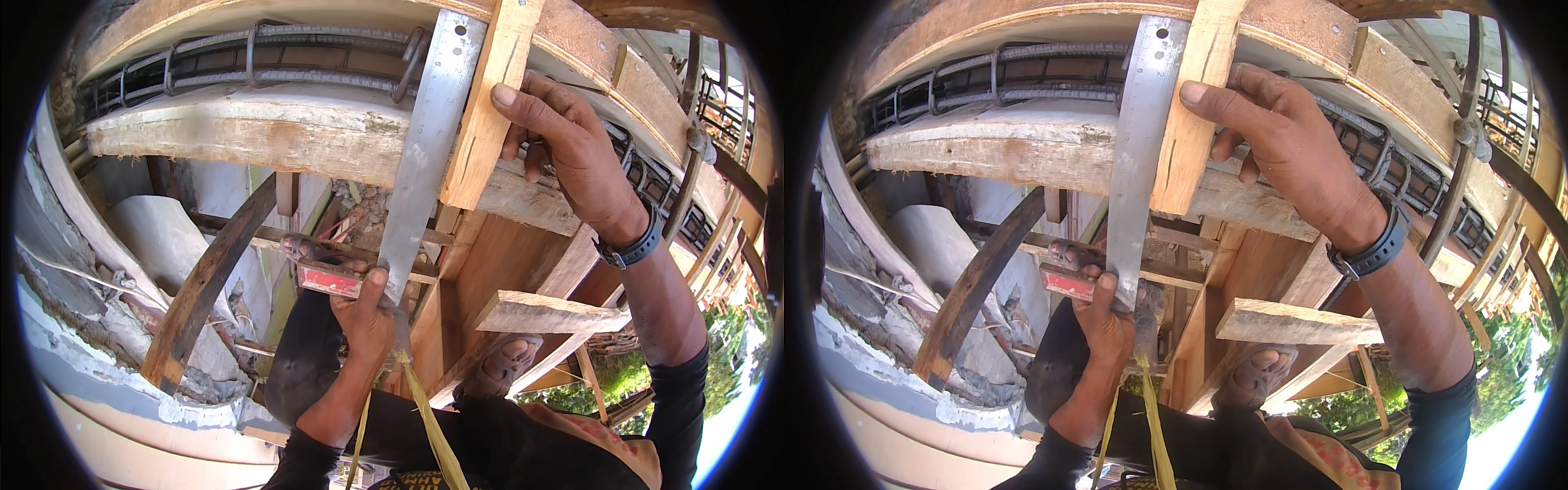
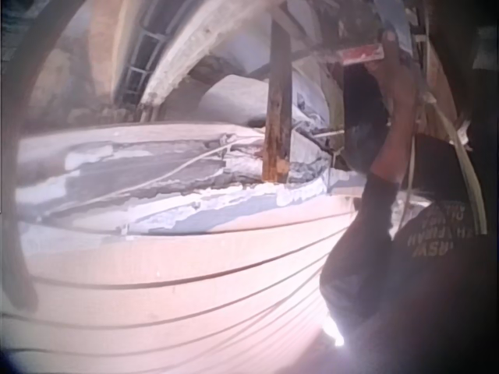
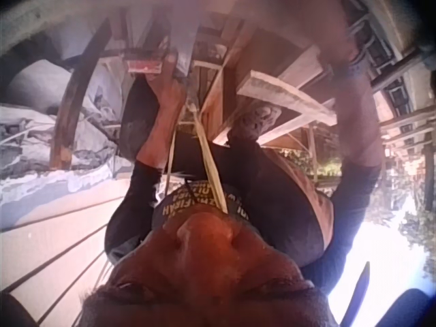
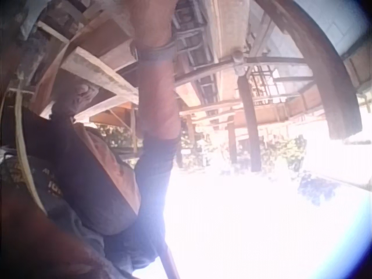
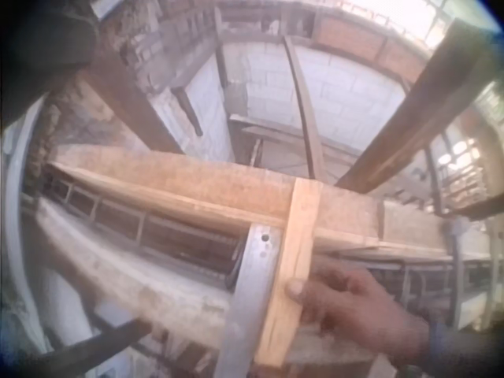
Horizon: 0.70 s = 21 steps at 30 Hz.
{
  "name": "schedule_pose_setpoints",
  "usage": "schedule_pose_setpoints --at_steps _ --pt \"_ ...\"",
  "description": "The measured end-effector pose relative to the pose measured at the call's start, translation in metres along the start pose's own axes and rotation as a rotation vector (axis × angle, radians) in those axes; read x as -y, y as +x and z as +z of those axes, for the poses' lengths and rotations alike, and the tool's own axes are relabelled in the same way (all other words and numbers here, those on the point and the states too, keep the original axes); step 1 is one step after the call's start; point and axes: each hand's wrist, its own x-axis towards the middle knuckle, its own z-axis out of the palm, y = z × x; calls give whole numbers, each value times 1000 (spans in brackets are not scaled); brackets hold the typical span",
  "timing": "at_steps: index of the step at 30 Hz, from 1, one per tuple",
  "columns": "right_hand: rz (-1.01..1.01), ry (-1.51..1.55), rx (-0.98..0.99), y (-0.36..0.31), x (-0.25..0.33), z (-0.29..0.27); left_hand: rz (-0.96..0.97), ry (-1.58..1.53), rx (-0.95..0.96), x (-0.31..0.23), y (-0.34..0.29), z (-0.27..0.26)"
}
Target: The person assembles wooden formwork on a construction site by positioning small wooden blocks against a curved wooden beam, hammering nails to secure them, and using a metal square and pencil to mark alignment. The person repeatedly measures, marks, and nails the blocks to ensure proper fit.
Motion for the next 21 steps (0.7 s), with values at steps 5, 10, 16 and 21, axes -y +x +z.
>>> schedule_pose_setpoints --at_steps 5,10,16,21 --pt "5 3 33 2 -5 1 -20 -2 27 -8 -3 8" --pt "-7 4 53 2 -7 -1 -52 -28 -8 -15 -5 18" --pt "1 1 51 4 -8 -2 -62 -12 -9 -17 -6 18" --pt "8 49 49 6 -10 -2 -59 18 9 -15 -6 14"
